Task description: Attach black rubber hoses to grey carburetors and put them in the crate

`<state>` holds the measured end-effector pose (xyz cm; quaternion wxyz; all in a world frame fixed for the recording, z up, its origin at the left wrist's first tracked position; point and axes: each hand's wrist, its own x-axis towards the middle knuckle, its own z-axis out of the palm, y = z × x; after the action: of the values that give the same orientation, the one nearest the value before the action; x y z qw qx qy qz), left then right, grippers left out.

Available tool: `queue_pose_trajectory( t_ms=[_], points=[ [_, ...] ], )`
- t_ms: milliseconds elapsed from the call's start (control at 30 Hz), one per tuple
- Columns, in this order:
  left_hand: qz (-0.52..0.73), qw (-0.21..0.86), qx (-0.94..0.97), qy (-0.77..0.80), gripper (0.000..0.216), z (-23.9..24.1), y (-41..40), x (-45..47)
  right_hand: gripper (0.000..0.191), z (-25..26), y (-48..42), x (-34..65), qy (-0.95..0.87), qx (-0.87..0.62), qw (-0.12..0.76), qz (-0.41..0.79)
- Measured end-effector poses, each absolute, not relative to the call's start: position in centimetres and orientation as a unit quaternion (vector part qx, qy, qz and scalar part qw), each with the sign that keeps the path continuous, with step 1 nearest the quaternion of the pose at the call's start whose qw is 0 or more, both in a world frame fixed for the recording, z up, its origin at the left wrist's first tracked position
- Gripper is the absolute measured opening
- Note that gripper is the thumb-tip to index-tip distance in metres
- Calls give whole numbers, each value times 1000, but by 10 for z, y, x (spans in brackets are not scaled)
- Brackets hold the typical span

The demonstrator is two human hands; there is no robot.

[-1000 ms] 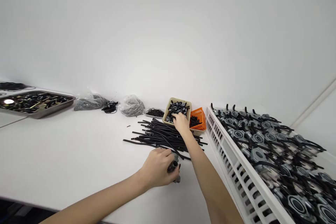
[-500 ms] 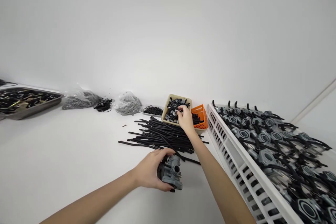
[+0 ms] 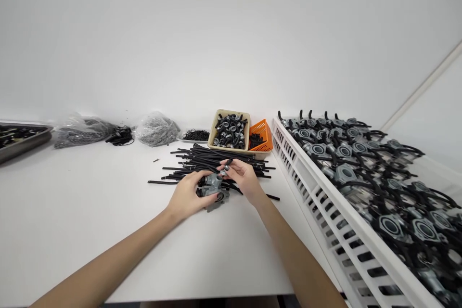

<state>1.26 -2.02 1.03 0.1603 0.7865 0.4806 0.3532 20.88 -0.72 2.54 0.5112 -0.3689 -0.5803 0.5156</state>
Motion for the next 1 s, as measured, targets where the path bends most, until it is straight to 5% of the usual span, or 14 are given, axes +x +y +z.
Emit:
queue_pose_trajectory(
  t_ms=[1000],
  points=[
    [372,201,788,448,43,6,-13,17,28,10,-3,193,-556,-324,574,506]
  ],
)
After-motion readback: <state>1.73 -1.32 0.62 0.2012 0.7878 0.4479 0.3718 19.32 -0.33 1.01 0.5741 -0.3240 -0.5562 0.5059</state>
